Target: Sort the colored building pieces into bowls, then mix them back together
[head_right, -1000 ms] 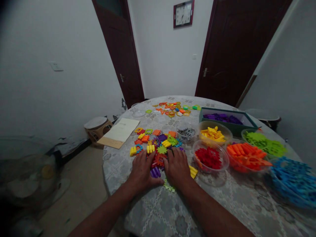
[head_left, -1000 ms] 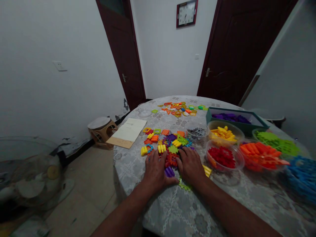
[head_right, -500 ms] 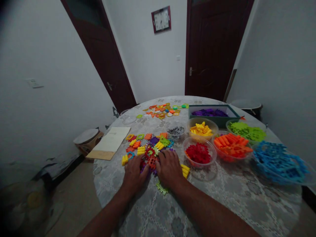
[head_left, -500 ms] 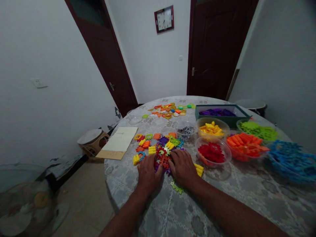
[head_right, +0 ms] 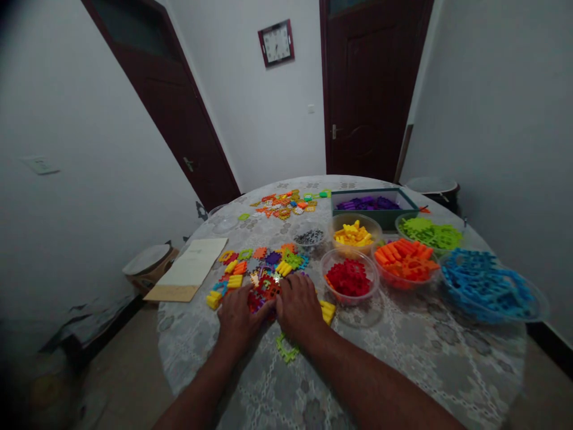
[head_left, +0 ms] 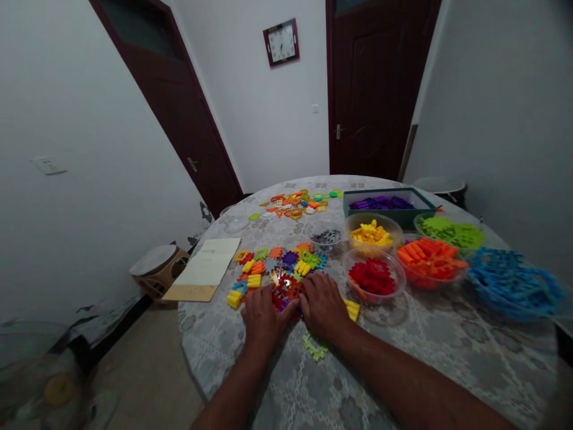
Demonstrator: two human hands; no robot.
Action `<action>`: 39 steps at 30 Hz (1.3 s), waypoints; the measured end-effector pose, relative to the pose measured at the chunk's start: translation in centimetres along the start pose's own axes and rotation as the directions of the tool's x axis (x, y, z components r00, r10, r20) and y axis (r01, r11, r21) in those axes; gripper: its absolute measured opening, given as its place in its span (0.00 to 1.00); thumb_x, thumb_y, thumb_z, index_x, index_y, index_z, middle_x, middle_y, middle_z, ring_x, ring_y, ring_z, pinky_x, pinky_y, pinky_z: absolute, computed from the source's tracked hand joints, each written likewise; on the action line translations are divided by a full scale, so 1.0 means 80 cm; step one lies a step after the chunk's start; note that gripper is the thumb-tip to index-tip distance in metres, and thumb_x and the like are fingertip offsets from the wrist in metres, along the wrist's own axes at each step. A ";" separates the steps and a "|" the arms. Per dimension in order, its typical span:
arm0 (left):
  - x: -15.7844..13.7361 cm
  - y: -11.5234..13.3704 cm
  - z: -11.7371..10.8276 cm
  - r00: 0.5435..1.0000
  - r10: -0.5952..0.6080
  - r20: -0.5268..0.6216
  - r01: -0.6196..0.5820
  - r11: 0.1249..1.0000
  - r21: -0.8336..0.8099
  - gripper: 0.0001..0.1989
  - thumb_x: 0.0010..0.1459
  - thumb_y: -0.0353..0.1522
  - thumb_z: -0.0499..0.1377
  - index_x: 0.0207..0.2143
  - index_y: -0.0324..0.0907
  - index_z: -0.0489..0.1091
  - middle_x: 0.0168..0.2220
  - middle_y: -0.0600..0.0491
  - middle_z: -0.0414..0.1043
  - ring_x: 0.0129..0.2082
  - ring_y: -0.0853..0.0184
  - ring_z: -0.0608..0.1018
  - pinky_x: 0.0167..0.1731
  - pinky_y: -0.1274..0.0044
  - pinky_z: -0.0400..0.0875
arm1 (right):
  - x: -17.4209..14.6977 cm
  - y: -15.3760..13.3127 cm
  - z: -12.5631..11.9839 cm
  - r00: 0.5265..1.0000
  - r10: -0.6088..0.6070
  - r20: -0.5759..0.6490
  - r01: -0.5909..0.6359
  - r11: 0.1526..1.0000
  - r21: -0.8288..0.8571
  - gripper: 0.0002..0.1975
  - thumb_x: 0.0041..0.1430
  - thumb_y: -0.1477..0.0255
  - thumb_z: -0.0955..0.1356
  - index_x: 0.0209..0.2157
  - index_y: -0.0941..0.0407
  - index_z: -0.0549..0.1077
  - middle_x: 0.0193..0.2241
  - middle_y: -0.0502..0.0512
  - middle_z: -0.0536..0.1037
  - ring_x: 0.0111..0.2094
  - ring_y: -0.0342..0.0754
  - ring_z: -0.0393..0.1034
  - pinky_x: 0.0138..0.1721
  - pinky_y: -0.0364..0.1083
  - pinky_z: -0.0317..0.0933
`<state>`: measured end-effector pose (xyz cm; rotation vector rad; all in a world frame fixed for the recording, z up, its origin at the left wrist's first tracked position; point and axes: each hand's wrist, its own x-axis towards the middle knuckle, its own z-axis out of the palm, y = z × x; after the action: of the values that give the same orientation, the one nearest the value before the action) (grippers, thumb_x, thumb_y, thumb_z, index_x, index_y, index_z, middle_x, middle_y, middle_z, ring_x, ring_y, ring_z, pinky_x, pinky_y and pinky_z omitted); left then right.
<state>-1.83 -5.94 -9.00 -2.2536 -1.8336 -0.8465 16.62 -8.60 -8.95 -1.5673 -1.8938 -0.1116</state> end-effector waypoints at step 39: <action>0.069 0.070 0.005 0.953 -0.301 -0.002 0.237 0.754 -0.612 0.18 0.57 0.32 0.68 0.50 0.44 0.76 0.51 0.46 0.77 0.54 0.56 0.78 0.59 0.63 0.69 | 0.030 0.026 0.013 0.953 0.289 -0.091 -0.159 0.733 0.661 0.17 0.64 0.65 0.68 0.52 0.54 0.79 0.52 0.61 0.82 0.54 0.57 0.76 0.61 0.60 0.66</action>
<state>4.11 -2.46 -5.26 -2.2044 -2.0892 -1.8007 17.92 -5.54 -9.19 -1.2213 -1.3556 0.4524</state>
